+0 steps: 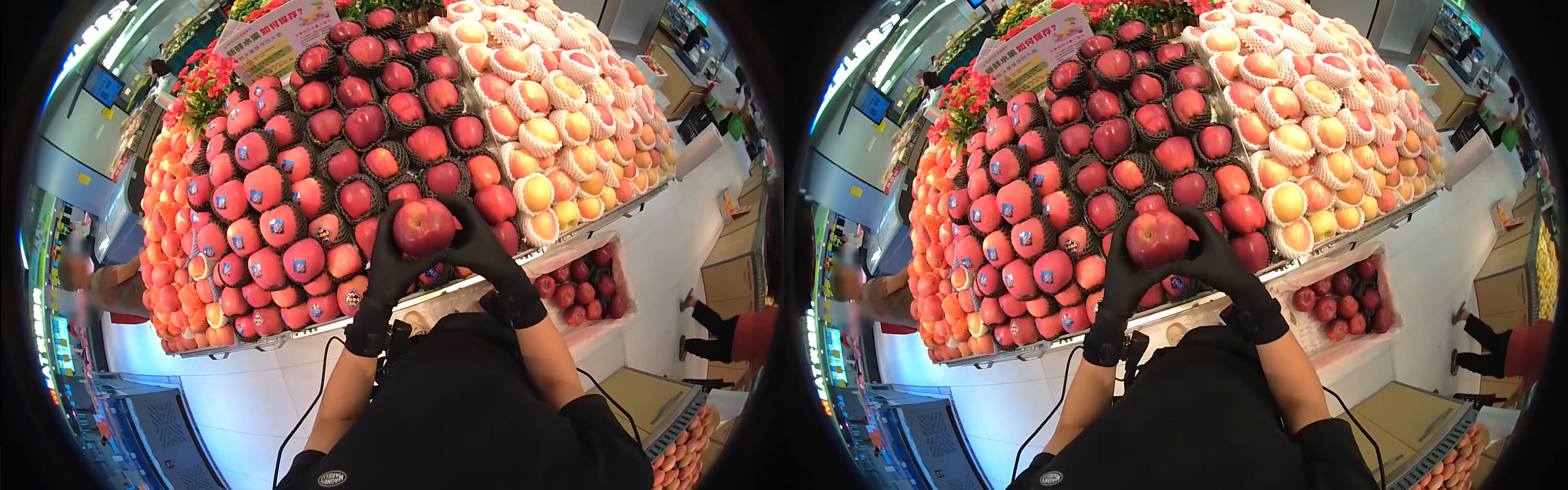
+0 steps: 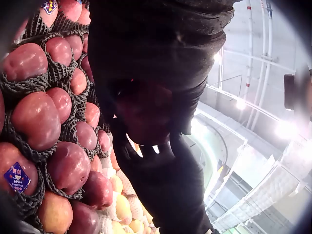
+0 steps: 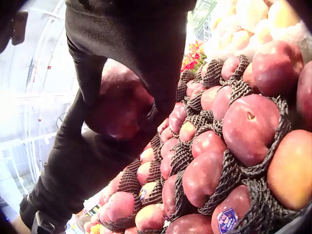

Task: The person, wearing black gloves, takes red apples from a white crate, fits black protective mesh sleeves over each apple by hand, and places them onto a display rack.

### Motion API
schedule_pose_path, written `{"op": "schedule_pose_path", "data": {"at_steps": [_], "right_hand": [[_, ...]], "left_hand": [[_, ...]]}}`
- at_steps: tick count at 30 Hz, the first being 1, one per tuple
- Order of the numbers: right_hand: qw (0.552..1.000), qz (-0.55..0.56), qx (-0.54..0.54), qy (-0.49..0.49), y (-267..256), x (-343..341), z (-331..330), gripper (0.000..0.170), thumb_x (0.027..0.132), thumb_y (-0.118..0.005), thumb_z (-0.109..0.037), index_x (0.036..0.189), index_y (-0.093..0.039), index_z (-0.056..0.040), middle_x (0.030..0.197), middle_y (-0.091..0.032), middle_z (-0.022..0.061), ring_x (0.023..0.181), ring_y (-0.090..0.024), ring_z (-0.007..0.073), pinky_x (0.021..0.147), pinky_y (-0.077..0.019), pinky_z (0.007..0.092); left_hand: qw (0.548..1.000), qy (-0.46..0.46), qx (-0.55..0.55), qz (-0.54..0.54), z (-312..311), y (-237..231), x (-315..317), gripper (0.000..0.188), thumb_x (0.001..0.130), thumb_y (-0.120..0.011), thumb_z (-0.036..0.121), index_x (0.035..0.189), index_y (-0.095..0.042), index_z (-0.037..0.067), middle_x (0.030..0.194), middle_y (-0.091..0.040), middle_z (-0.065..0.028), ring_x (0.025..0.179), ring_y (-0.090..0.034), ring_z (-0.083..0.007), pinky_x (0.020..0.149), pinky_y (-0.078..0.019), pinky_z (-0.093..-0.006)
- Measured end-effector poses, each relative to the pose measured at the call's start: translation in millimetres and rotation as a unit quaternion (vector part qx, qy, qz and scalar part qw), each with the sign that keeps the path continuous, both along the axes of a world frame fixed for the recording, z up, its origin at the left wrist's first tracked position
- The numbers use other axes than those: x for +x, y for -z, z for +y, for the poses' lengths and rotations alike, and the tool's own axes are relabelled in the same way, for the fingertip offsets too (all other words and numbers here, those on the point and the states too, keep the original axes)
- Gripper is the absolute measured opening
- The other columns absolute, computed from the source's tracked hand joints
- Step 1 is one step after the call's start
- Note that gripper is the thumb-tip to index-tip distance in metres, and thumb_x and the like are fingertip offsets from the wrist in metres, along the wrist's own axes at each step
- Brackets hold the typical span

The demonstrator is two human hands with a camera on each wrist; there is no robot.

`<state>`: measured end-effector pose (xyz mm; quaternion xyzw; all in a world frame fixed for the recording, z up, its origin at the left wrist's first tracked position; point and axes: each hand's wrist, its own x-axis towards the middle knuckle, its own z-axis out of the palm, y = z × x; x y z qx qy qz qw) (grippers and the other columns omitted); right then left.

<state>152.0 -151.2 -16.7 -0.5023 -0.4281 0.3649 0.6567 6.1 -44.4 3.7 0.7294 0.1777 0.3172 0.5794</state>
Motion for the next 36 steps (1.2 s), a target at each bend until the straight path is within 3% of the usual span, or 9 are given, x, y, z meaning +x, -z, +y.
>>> {"op": "schedule_pose_path", "data": {"at_steps": [3, 6, 9, 11, 13, 17, 29, 32, 36], "right_hand": [[0.999, -0.018, -0.027, -0.02, 4.5, 8.2, -1.7, 0.078, 0.077, -0.077, -0.011, 0.141, -0.034, -0.0052, 0.14, -0.04, 0.011, 0.129, -0.042, 0.0214, 0.101, -0.0445, 0.0384], [1.0, 0.02, -0.023, 0.0, 4.3, 8.3, -4.2, 0.067, 0.082, -0.069, -0.009, 0.14, -0.037, -0.0046, 0.138, -0.044, 0.0111, 0.121, -0.051, 0.0203, 0.096, -0.0473, 0.0357], [0.991, 0.12, -0.051, -0.038, -2.8, 5.5, -9.4, 0.06, 0.085, -0.065, -0.007, 0.139, -0.04, -0.0042, 0.132, -0.05, 0.01, 0.107, -0.06, 0.0174, 0.089, -0.0497, 0.0325], [0.992, 0.105, -0.063, -0.038, 3.2, 6.3, -9.7, 0.058, 0.085, -0.064, -0.006, 0.139, -0.041, -0.0039, 0.13, -0.052, 0.0091, 0.1, -0.062, 0.0156, 0.086, -0.0503, 0.0312], [0.994, 0.076, -0.075, -0.028, -2.2, 5.0, -9.4, 0.054, 0.087, -0.063, -0.006, 0.137, -0.044, -0.0045, 0.119, -0.059, 0.0098, 0.094, -0.063, 0.0141, 0.083, -0.0507, 0.0296], [0.993, 0.049, -0.101, -0.024, -13.3, 0.3, -10.8, 0.051, 0.088, -0.062, -0.009, 0.137, -0.046, -0.008, 0.095, -0.067, 0.0094, 0.088, -0.064, 0.0135, 0.08, -0.0502, 0.0278], [0.994, 0.022, -0.109, 0.012, 2.3, -9.7, -9.0, 0.055, 0.089, -0.065, -0.017, 0.138, -0.042, -0.0058, 0.129, -0.052, 0.0092, 0.102, -0.058, 0.0142, 0.086, -0.0494, 0.0307], [0.992, 0.013, -0.123, 0.022, -0.3, -16.6, -8.0, 0.056, 0.088, -0.066, -0.019, 0.137, -0.043, -0.0052, 0.127, -0.053, 0.0094, 0.103, -0.058, 0.0151, 0.087, -0.0488, 0.0305], [0.989, 0.006, -0.143, 0.037, 0.5, -27.6, -7.3, 0.053, 0.089, -0.066, -0.022, 0.136, -0.046, -0.0047, 0.125, -0.056, 0.0096, 0.103, -0.058, 0.0146, 0.087, -0.0483, 0.0299]], "left_hand": [[1.0, -0.015, 0.006, 0.021, 3.3, 7.3, -2.8, 0.088, 0.067, -0.086, 0.022, 0.136, -0.036, 0.003, 0.13, -0.049, -0.0142, 0.118, -0.052, -0.0249, 0.1, -0.0446, -0.0384], [0.984, -0.027, -0.172, 0.03, 18.0, 43.8, -2.2, 0.079, 0.069, -0.083, 0.021, 0.133, -0.041, 0.003, 0.123, -0.054, -0.0135, 0.112, -0.055, -0.0239, 0.095, -0.0468, -0.0369], [0.841, 0.028, -0.533, -0.089, 20.1, 41.2, -3.4, 0.074, 0.068, -0.084, 0.017, 0.128, -0.044, 0.002, 0.118, -0.057, -0.0133, 0.107, -0.057, -0.0238, 0.091, -0.0489, -0.0359], [0.989, -0.015, -0.146, 0.024, 15.4, 28.8, -2.0, 0.075, 0.066, -0.085, 0.016, 0.127, -0.044, 0.001, 0.118, -0.057, -0.0137, 0.107, -0.058, -0.0241, 0.09, -0.0495, -0.0357], [0.986, -0.077, 0.114, 0.095, 8.8, 11.4, -1.2, 0.082, 0.06, -0.089, 0.029, 0.124, -0.045, 0.002, 0.118, -0.055, -0.0136, 0.107, -0.057, -0.025, 0.092, -0.0483, -0.0385], [0.988, -0.084, 0.11, 0.073, 5.6, 7.7, -1.2, 0.084, 0.059, -0.09, 0.031, 0.123, -0.045, 0.002, 0.117, -0.055, -0.0132, 0.106, -0.057, -0.0258, 0.091, -0.0488, -0.0383], [0.981, 0.041, -0.187, 0.009, 8.3, 51.8, -4.6, 0.074, 0.069, -0.085, 0.022, 0.126, -0.044, -0.002, 0.116, -0.058, -0.013, 0.104, -0.059, -0.0237, 0.091, -0.0495, -0.0373], [0.95, 0.055, -0.305, -0.026, -0.5, 16.9, -14.8, 0.074, 0.068, -0.085, 0.022, 0.125, -0.045, -0.002, 0.114, -0.059, -0.012, 0.103, -0.059, -0.0231, 0.09, -0.0497, -0.0368], [0.994, 0.028, -0.099, 0.036, 3.8, 24.7, -25.7, 0.071, 0.067, -0.087, 0.021, 0.122, -0.047, -0.001, 0.112, -0.059, -0.0113, 0.102, -0.059, -0.021, 0.09, -0.0499, -0.0362]]}}
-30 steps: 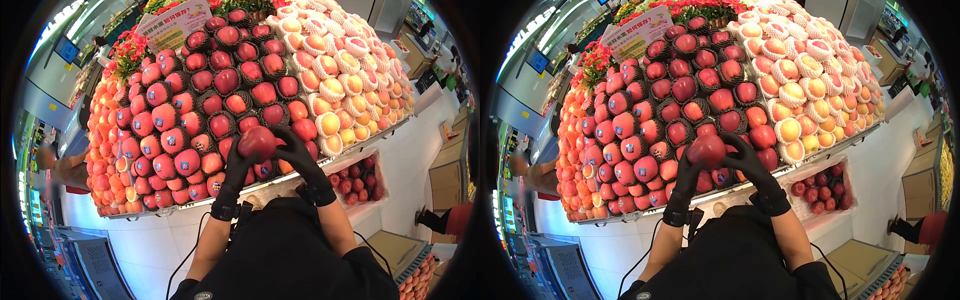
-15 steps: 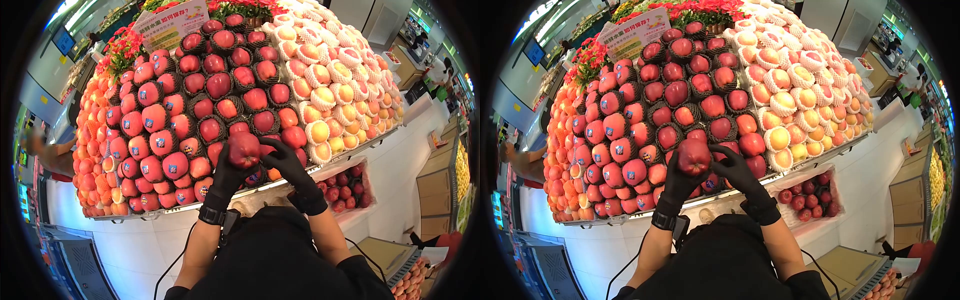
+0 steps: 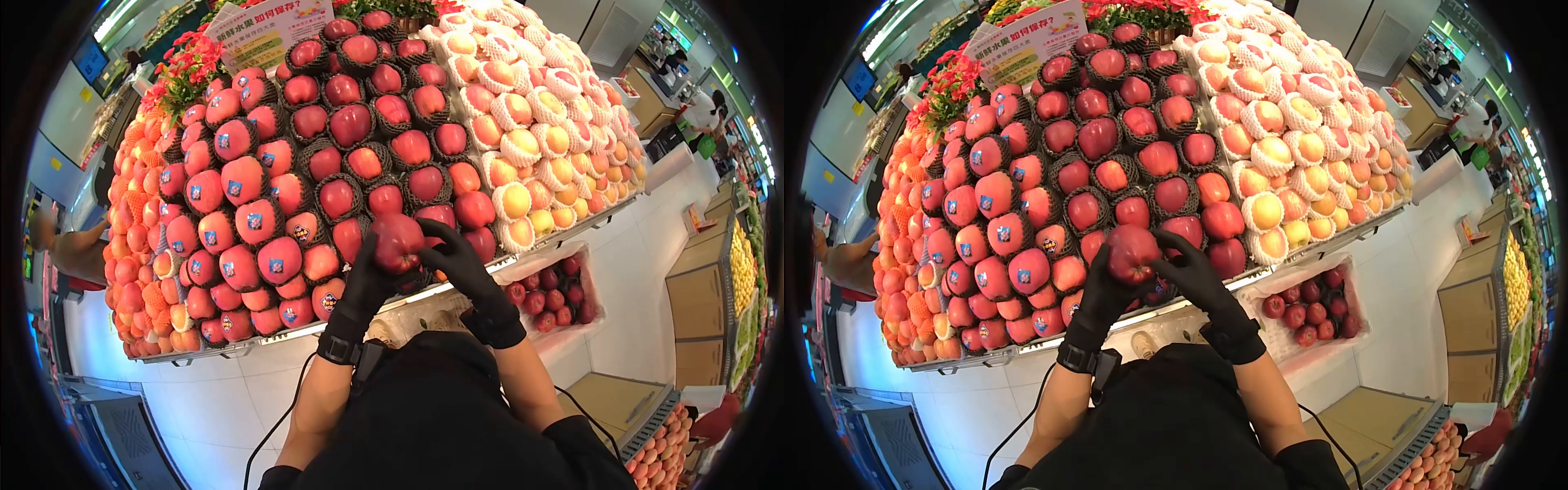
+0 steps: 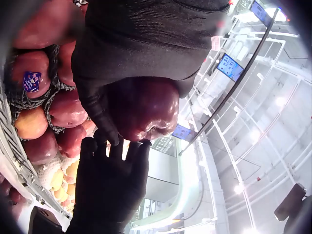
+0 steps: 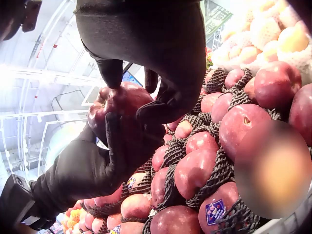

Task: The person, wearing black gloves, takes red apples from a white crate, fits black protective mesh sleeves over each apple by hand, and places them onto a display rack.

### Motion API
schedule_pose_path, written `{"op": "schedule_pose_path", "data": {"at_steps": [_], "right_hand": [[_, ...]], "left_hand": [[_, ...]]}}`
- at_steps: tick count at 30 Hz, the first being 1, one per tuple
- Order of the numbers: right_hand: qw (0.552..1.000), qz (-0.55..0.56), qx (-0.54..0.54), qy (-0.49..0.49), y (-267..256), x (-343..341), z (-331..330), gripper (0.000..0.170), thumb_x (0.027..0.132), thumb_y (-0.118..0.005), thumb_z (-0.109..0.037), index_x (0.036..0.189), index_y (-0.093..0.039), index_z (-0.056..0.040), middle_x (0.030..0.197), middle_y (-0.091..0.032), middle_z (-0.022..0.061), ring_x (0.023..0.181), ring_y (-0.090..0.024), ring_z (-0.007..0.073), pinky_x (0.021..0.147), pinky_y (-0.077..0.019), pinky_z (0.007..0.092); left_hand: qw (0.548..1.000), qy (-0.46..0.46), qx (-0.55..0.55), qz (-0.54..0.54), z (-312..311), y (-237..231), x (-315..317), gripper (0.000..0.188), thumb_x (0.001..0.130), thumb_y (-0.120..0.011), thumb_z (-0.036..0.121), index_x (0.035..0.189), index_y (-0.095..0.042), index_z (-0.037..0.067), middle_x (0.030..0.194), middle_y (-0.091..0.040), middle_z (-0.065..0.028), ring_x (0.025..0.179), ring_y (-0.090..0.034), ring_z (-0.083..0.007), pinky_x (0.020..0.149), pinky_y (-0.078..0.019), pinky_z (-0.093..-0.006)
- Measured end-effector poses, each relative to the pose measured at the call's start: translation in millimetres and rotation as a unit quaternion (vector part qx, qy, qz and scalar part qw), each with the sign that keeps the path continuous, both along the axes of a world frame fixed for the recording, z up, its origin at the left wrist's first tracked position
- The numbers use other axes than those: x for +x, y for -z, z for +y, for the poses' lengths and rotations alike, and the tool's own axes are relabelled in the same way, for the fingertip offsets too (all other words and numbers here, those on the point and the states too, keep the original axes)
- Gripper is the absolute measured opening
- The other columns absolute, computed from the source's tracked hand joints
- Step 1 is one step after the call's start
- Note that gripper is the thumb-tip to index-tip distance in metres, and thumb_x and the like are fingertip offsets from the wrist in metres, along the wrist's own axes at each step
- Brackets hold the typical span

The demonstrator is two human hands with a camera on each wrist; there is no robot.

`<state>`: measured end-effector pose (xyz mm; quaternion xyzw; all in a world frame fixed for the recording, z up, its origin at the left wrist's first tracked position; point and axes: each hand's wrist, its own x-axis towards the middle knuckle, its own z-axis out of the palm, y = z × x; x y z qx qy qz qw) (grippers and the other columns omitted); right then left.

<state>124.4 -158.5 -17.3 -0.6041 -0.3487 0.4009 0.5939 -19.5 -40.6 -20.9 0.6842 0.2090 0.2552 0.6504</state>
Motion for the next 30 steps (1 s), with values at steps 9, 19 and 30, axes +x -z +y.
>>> {"op": "schedule_pose_path", "data": {"at_steps": [9, 19, 30], "right_hand": [[0.999, 0.008, 0.007, 0.047, 9.9, -26.1, -5.2, 0.049, 0.091, -0.062, -0.018, 0.136, -0.047, -0.0051, 0.121, -0.06, 0.0075, 0.096, -0.059, 0.012, 0.083, -0.0494, 0.0282], [0.998, -0.006, -0.002, 0.06, 12.4, -46.1, -14.7, 0.049, 0.088, -0.063, -0.015, 0.133, -0.049, -0.0023, 0.123, -0.059, 0.008, 0.092, -0.062, 0.0127, 0.082, -0.0507, 0.0285], [0.997, 0.071, -0.019, 0.014, 21.0, -22.4, -21.9, 0.055, 0.091, -0.062, -0.028, 0.136, -0.044, -0.0016, 0.115, -0.061, 0.0107, 0.094, -0.062, 0.0136, 0.079, -0.0508, 0.0294]], "left_hand": [[0.926, 0.097, -0.344, -0.119, 2.4, -22.4, -21.1, 0.08, 0.066, -0.086, 0.015, 0.128, -0.036, 0.003, 0.116, -0.054, -0.012, 0.102, -0.058, -0.0195, 0.085, -0.0527, -0.0344], [0.988, 0.148, 0.035, 0.008, 16.9, 22.9, -33.0, 0.066, 0.086, -0.065, 0.03, 0.136, -0.029, 0.007, 0.135, -0.039, -0.0189, 0.119, -0.049, -0.0314, 0.096, -0.0484, -0.0484], [0.981, 0.09, -0.171, -0.036, 2.7, 13.8, -11.1, 0.08, 0.07, -0.077, 0.01, 0.139, -0.035, 0.004, 0.124, -0.053, -0.0148, 0.108, -0.058, -0.0225, 0.089, -0.0522, -0.0349]]}}
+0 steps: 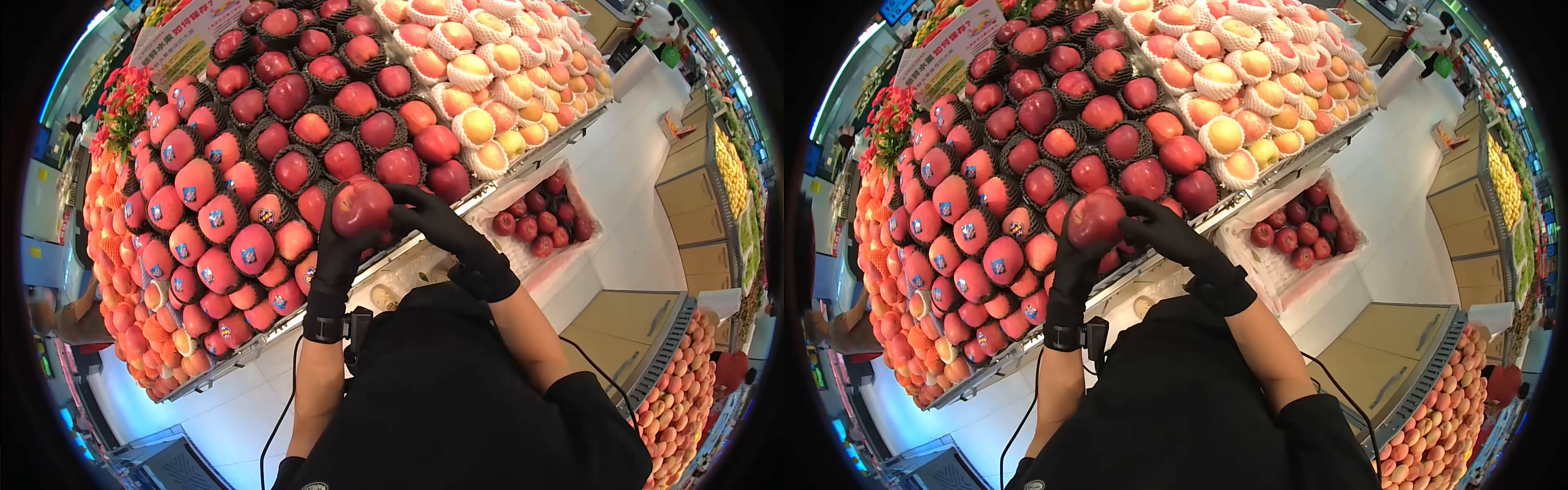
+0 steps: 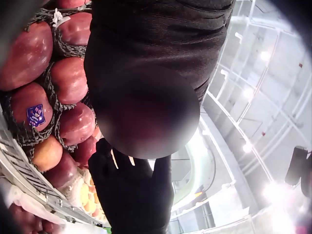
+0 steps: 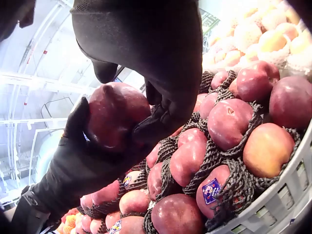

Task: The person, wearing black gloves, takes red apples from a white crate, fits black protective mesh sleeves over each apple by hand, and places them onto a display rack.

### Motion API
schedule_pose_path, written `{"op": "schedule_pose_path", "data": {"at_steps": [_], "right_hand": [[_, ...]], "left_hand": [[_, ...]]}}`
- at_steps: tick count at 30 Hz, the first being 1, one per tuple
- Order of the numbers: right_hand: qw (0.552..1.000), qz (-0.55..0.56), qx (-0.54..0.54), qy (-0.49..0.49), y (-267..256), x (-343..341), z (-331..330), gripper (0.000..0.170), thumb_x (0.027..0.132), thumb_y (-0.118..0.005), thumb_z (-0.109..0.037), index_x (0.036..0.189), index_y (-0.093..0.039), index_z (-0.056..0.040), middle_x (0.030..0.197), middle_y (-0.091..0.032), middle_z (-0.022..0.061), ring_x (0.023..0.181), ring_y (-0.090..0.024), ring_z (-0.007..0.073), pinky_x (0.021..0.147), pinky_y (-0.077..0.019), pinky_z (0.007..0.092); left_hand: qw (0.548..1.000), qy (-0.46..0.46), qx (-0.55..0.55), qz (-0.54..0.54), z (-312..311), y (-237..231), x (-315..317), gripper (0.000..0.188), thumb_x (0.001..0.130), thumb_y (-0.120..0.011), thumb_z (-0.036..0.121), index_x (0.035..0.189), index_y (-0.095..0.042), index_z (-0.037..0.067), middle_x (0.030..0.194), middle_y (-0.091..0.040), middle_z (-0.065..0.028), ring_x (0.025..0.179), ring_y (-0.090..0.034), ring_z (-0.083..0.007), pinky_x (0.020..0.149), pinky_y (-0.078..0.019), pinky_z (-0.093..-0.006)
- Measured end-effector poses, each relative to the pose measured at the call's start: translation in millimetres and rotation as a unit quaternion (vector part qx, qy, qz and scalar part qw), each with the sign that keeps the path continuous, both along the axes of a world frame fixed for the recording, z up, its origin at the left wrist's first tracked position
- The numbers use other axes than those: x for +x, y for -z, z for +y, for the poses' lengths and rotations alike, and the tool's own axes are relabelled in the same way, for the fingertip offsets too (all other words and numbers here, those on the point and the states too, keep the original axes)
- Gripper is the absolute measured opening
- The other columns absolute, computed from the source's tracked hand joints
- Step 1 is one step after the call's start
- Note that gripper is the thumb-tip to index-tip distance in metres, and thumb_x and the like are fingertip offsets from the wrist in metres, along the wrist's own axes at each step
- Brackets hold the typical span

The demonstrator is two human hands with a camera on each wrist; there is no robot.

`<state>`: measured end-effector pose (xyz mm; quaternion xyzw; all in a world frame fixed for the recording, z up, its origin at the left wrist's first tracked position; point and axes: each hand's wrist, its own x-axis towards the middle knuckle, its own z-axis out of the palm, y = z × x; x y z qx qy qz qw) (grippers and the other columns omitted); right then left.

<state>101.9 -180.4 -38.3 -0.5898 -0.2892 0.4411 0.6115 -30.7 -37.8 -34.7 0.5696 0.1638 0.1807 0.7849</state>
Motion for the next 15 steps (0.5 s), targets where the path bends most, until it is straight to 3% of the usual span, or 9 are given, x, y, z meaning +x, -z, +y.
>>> {"op": "schedule_pose_path", "data": {"at_steps": [5, 7, 10, 12, 14, 15], "right_hand": [[1.0, 0.019, 0.022, -0.011, -3.8, 20.7, -17.0, 0.06, 0.091, -0.063, -0.03, 0.14, -0.04, -0.0049, 0.114, -0.06, 0.0105, 0.091, -0.063, 0.0144, 0.078, -0.0522, 0.0295], [0.998, 0.017, 0.058, -0.016, -0.4, 29.8, -24.6, 0.06, 0.091, -0.062, -0.031, 0.141, -0.039, -0.0057, 0.116, -0.059, 0.011, 0.09, -0.063, 0.0142, 0.077, -0.0527, 0.03], [0.999, 0.032, 0.025, -0.02, 6.6, 44.7, -37.0, 0.059, 0.092, -0.06, -0.028, 0.143, -0.037, -0.0068, 0.123, -0.056, 0.0082, 0.089, -0.064, 0.0151, 0.082, -0.0505, 0.0299], [0.999, 0.021, 0.02, -0.028, 10.0, 59.7, -47.5, 0.051, 0.092, -0.06, -0.028, 0.135, -0.046, -0.005, 0.119, -0.059, 0.0089, 0.088, -0.064, 0.0127, 0.08, -0.0503, 0.0285], [0.998, 0.012, 0.032, -0.044, 19.4, 74.7, -60.9, 0.045, 0.092, -0.06, -0.028, 0.129, -0.053, -0.0033, 0.114, -0.061, 0.0091, 0.085, -0.064, 0.0119, 0.079, -0.0502, 0.0277], [1.0, 0.008, 0.023, -0.013, 14.7, 78.4, -72.7, 0.031, 0.093, -0.059, -0.029, 0.105, -0.064, -0.0006, 0.093, -0.065, 0.0065, 0.075, -0.062, 0.0109, 0.073, -0.0498, 0.0268]], "left_hand": [[0.964, -0.039, 0.262, 0.025, -11.0, 9.0, 18.2, 0.093, 0.058, -0.088, 0.015, 0.135, -0.038, 0.006, 0.127, -0.048, -0.0121, 0.116, -0.052, -0.0237, 0.098, -0.0456, -0.0373], [0.963, -0.039, 0.262, 0.047, -23.9, -13.8, 27.7, 0.094, 0.056, -0.09, 0.018, 0.133, -0.038, 0.006, 0.129, -0.046, -0.0116, 0.119, -0.049, -0.0241, 0.1, -0.0426, -0.0383], [0.947, -0.044, 0.314, 0.055, -36.5, -16.0, 41.8, 0.094, 0.056, -0.09, 0.018, 0.133, -0.038, 0.007, 0.129, -0.045, -0.0111, 0.119, -0.048, -0.0246, 0.101, -0.041, -0.0386], [0.945, -0.044, 0.318, 0.063, -45.4, -17.6, 46.9, 0.094, 0.056, -0.09, 0.017, 0.133, -0.037, 0.007, 0.129, -0.045, -0.0109, 0.118, -0.048, -0.0247, 0.101, -0.0407, -0.0388], [0.966, -0.038, 0.25, 0.048, -49.5, -5.7, 47.4, 0.091, 0.059, -0.085, 0.008, 0.135, -0.036, 0.008, 0.127, -0.046, -0.0103, 0.115, -0.05, -0.0236, 0.098, -0.0435, -0.0373], [0.977, -0.033, 0.202, 0.059, -49.7, 0.0, 45.9, 0.09, 0.06, -0.083, 0.005, 0.136, -0.035, 0.008, 0.126, -0.046, -0.0101, 0.114, -0.051, -0.0234, 0.097, -0.0444, -0.0369]]}}
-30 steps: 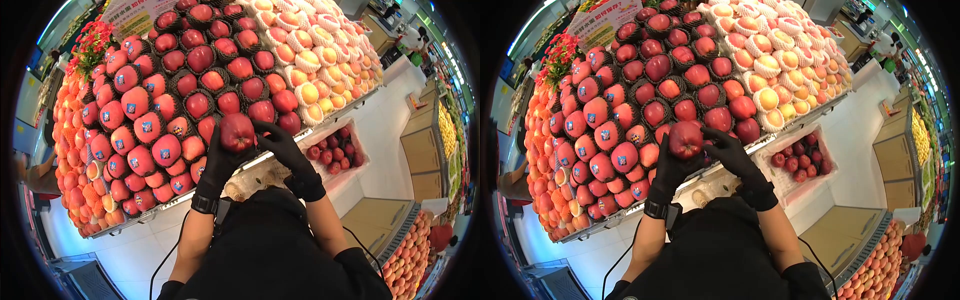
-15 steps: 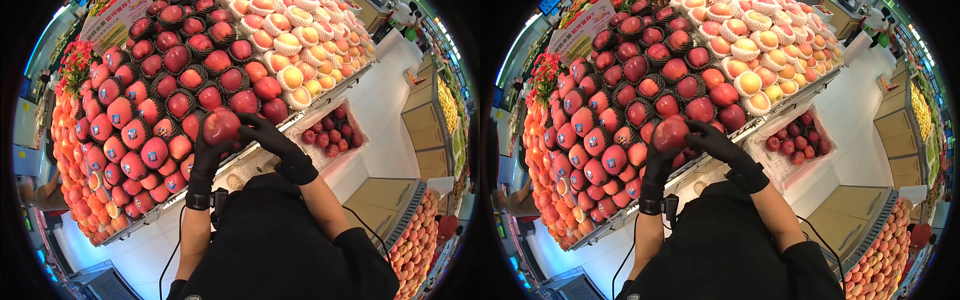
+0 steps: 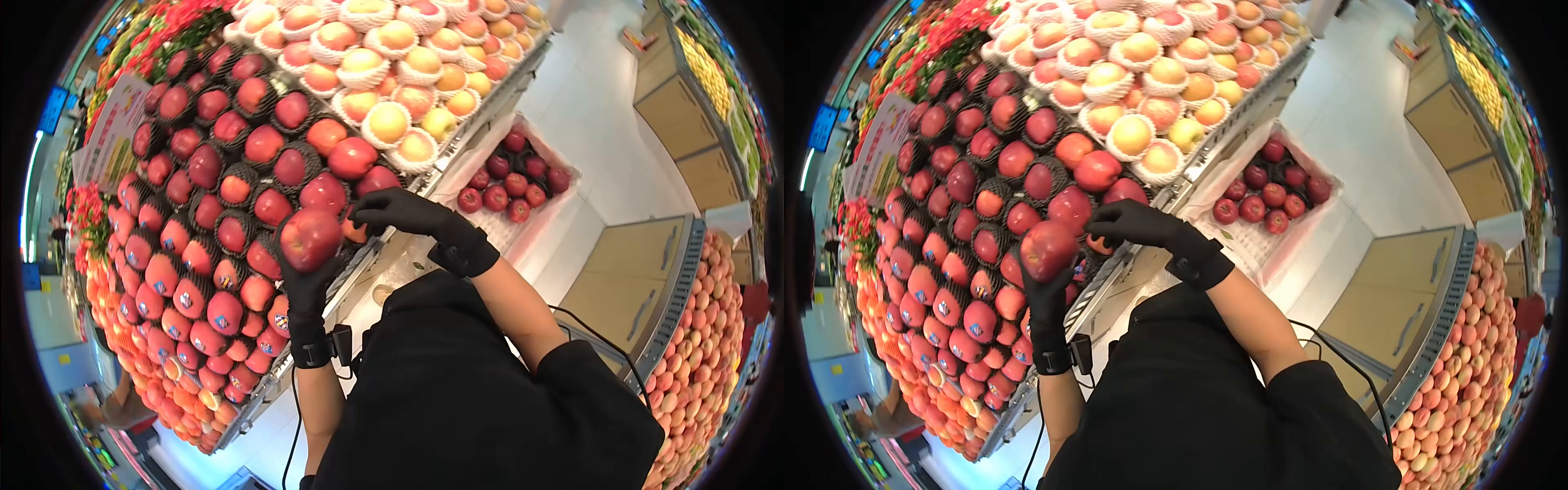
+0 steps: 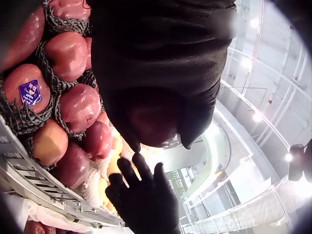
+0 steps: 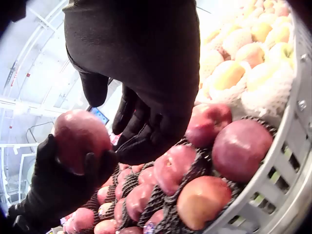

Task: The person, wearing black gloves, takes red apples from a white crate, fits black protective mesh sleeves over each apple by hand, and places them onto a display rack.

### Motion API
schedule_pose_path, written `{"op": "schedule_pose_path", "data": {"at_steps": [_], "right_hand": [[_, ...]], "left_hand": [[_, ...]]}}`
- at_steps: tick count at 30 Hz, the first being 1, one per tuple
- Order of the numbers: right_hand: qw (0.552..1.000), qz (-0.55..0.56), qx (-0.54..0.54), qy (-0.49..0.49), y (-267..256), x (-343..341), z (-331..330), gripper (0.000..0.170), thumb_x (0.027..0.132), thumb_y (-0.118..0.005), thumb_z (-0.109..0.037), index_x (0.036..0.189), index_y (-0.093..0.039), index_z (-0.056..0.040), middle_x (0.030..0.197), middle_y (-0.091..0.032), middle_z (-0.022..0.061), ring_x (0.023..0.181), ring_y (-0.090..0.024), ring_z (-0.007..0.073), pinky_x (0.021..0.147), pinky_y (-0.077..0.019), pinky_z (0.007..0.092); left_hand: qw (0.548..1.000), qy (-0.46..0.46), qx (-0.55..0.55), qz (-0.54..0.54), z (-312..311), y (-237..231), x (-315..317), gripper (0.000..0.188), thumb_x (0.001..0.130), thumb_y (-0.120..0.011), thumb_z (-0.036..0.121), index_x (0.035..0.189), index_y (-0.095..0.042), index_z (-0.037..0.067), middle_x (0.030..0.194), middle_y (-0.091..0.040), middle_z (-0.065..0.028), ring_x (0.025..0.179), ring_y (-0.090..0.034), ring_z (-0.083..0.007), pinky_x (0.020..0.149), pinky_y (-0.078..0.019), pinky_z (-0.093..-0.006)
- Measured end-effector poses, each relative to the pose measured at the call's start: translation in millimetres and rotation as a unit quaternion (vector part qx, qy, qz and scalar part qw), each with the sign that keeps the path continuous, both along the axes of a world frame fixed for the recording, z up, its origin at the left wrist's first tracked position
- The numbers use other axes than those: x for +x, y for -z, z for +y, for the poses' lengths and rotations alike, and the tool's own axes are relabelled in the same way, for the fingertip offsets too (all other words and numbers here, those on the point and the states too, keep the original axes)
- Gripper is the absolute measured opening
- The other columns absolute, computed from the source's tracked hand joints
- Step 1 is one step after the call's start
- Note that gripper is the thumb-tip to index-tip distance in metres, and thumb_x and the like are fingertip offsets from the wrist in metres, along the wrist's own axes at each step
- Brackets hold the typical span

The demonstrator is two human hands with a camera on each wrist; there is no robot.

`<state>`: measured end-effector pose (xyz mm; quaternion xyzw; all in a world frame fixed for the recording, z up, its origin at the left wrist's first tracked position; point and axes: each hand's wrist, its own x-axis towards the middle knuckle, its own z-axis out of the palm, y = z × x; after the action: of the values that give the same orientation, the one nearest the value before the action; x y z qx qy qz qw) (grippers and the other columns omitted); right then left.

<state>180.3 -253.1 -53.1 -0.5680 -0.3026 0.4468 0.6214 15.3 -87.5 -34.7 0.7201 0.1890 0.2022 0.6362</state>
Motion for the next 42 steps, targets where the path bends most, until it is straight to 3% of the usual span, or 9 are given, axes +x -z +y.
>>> {"op": "schedule_pose_path", "data": {"at_steps": [4, 14, 16, 20, 23, 26, 30, 32, 42], "right_hand": [[0.994, 0.01, -0.094, -0.049, 39.1, 30.6, -47.4, 0.031, 0.091, -0.058, -0.026, 0.072, -0.062, -0.0024, 0.065, -0.059, 0.0009, 0.059, -0.054, 0.0099, 0.059, -0.046, 0.0268], [0.947, 0.111, -0.295, 0.059, 162.3, 65.8, -166.3, 0.036, 0.091, -0.058, -0.033, 0.074, -0.058, -0.0016, 0.059, -0.055, 0.0068, 0.046, -0.051, 0.015, 0.043, -0.0412, 0.0297], [0.933, 0.122, -0.317, 0.116, 184.2, 65.6, -183.7, 0.031, 0.089, -0.06, -0.031, 0.08, -0.06, -0.0008, 0.064, -0.058, 0.0066, 0.048, -0.053, 0.0155, 0.045, -0.0429, 0.0295], [0.914, -0.394, -0.092, 0.035, 308.3, 73.1, -231.1, 0.022, 0.08, -0.067, -0.021, 0.091, -0.063, -0.0029, 0.074, -0.062, 0.0066, 0.057, -0.059, 0.0188, 0.052, -0.0478, 0.0326], [0.969, -0.053, -0.142, 0.195, 315.0, 70.9, -245.6, 0.027, 0.064, -0.074, -0.012, 0.089, -0.063, -0.0075, 0.082, -0.065, 0.0091, 0.068, -0.062, 0.0259, 0.06, -0.0495, 0.0392], [0.832, 0.355, -0.192, 0.382, 301.9, 80.7, -260.1, 0.034, 0.056, -0.075, -0.011, 0.088, -0.064, -0.0091, 0.082, -0.065, 0.0109, 0.073, -0.062, 0.0288, 0.064, -0.0498, 0.0402], [0.895, -0.086, -0.331, 0.288, 359.1, 106.6, -318.1, 0.032, 0.056, -0.073, -0.011, 0.087, -0.066, -0.0093, 0.083, -0.065, 0.0142, 0.078, -0.063, 0.0329, 0.068, -0.0507, 0.042], [0.752, -0.466, -0.43, 0.18, 386.1, 121.4, -349.7, 0.03, 0.056, -0.073, -0.012, 0.086, -0.067, -0.0094, 0.083, -0.065, 0.0158, 0.08, -0.063, 0.035, 0.069, -0.0512, 0.0429], [0.771, 0.004, -0.324, 0.549, 389.0, 143.1, -363.9, 0.034, 0.069, -0.066, -0.017, 0.101, -0.068, -0.0041, 0.093, -0.068, 0.0202, 0.084, -0.066, 0.0344, 0.072, -0.0532, 0.0403]], "left_hand": [[0.989, -0.046, -0.128, 0.059, 5.0, 18.8, -4.6, 0.083, 0.064, -0.075, -0.003, 0.137, -0.036, 0.006, 0.119, -0.052, -0.0097, 0.103, -0.057, -0.0209, 0.083, -0.0503, -0.0324], [0.986, -0.116, -0.113, 0.033, 11.1, 51.4, -23.0, 0.042, 0.076, -0.063, -0.001, 0.118, -0.055, -0.001, 0.111, -0.058, -0.0105, 0.094, -0.059, -0.0205, 0.084, -0.0488, -0.034], [0.992, -0.1, 0.068, 0.043, 20.4, 73.0, -33.0, 0.026, 0.076, -0.062, -0.002, 0.102, -0.061, -0.001, 0.102, -0.06, -0.0119, 0.09, -0.061, -0.0229, 0.082, -0.0489, -0.0346], [0.872, 0.001, 0.482, 0.088, 21.6, 70.2, -40.8, 0.005, 0.076, -0.063, -0.006, 0.075, -0.062, -0.001, 0.08, -0.06, -0.0134, 0.077, -0.061, -0.0283, 0.075, -0.0487, -0.0372], [0.858, -0.017, 0.504, 0.1, -1.6, 52.8, -29.2, 0.008, 0.073, -0.064, -0.008, 0.071, -0.059, -0.002, 0.07, -0.058, -0.012, 0.069, -0.058, -0.03, 0.07, -0.0477, -0.0379], [0.841, -0.057, 0.53, 0.093, -7.9, 65.2, -31.7, 0.008, 0.077, -0.063, -0.007, 0.071, -0.06, -0.002, 0.069, -0.06, -0.0112, 0.068, -0.058, -0.0278, 0.069, -0.0476, -0.0379], [0.915, -0.071, 0.374, 0.135, -9.6, 69.2, -41.6, 0.007, 0.081, -0.06, -0.004, 0.088, -0.06, -0.004, 0.087, -0.061, -0.011, 0.083, -0.06, -0.0223, 0.078, -0.0485, -0.0383], [0.968, -0.056, 0.201, 0.137, 1.4, 78.1, -50.9, 0.027, 0.083, -0.058, -0.002, 0.109, -0.056, -0.006, 0.109, -0.057, -0.0145, 0.102, -0.057, -0.0229, 0.091, -0.048, -0.0394], [0.991, -0.065, 0.023, 0.117, 0.5, 80.2, -56.3, 0.061, 0.079, -0.059, 0.003, 0.136, -0.036, -0.001, 0.131, -0.043, -0.0188, 0.12, -0.048, -0.0335, 0.105, -0.0408, -0.0507]]}}
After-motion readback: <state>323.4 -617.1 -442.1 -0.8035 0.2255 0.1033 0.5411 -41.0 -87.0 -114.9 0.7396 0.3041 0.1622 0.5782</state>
